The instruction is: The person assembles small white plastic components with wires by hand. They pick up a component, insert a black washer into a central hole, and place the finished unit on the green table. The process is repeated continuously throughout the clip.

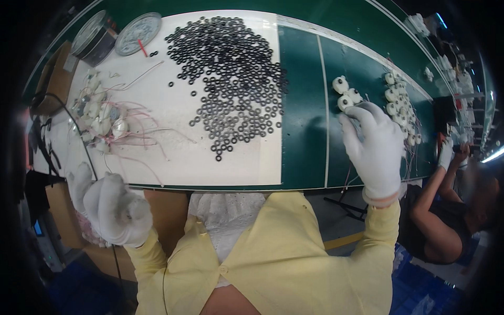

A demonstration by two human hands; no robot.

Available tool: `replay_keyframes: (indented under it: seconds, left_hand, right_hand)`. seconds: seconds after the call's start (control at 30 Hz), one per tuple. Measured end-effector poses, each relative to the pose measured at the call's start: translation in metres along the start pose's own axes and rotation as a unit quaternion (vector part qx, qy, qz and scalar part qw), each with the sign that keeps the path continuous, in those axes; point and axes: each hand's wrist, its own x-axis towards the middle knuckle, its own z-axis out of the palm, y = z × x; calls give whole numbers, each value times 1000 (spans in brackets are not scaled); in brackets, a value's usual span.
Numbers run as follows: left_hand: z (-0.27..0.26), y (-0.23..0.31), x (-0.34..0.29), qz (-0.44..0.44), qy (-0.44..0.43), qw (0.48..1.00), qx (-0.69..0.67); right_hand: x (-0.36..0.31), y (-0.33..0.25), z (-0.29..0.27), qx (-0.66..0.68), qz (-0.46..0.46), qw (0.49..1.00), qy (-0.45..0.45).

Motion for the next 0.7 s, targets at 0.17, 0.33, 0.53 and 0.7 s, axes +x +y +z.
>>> replay_keyframes:
  seconds: [0.17, 0.33, 0.53, 0.7]
  left_hand:
    - [19, 39, 26, 94, 68, 973, -198]
    - [67, 95, 36, 45, 268, 910, -313]
    - [44, 19, 31, -61, 65, 995, -53]
    - [61, -58, 15, -120, -89, 977, 154]
  right_hand:
    - [-14, -99, 1, 289, -170, 937, 95]
    - [5, -137, 54, 431, -451, 780, 47]
    - [-19, -124, 42, 789, -98, 602, -75]
    - [-14, -59, 24, 933, 84, 253, -243]
